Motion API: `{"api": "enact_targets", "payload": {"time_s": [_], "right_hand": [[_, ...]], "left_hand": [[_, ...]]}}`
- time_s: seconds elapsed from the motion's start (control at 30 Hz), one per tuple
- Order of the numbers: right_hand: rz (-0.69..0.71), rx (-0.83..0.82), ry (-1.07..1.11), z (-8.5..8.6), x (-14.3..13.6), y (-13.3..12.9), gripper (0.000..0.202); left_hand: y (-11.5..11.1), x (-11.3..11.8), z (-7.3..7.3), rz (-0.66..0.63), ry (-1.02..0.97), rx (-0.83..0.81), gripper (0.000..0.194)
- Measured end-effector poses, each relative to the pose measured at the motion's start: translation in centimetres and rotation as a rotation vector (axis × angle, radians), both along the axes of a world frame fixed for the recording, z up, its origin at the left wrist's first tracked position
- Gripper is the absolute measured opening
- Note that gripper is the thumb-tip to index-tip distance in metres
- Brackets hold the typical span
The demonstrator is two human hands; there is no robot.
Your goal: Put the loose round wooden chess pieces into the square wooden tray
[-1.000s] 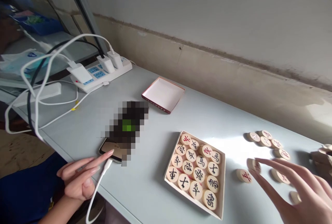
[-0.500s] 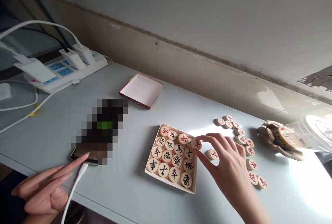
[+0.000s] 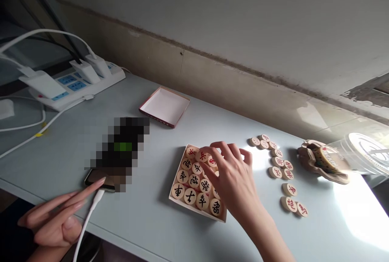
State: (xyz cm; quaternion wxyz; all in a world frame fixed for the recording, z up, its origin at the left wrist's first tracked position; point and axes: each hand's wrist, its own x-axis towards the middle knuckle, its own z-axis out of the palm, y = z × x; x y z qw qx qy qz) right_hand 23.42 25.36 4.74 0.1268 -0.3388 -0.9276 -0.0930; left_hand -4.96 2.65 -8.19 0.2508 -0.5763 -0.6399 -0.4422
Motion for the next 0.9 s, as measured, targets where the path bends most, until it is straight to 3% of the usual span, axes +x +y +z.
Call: {"api": "enact_targets", "payload": {"time_s": [0.1, 0.17, 0.37, 0.53, 0.7, 0.9], "right_hand": [[-0.001, 0.005, -0.031, -0.3, 0.1, 0.0, 0.025], [0.002, 0.011, -0.035, -0.4, 0.5, 0.0, 0.026], [-0.006, 0.065, -0.044, -0.5, 0.3, -0.2, 0.025], [0.033, 0.013, -0.083, 0.2, 0.4, 0.2, 0.031], [-0.146, 0.076, -0.028, 0.0, 5.4, 0.5, 0.049], [-0.171, 0.024, -0.018, -4.5, 12.1, -0.7, 0.049]], "left_hand": [[0.9, 0.5, 1.6, 0.001, 0.229, 0.036, 0.034], [1.1, 0.6, 2.0, 0.001, 0.241, 0.019, 0.032], [1.2, 0.5, 2.0, -0.005, 0.282, 0.032, 0.032], [1.1, 0.7, 2.2, 0.019, 0.272, 0.016, 0.031], [1.0, 0.6, 2.1, 0.029, 0.313, 0.02, 0.027], [1.2, 0.8, 2.5, 0.089, 0.341, -0.012, 0.029]]}}
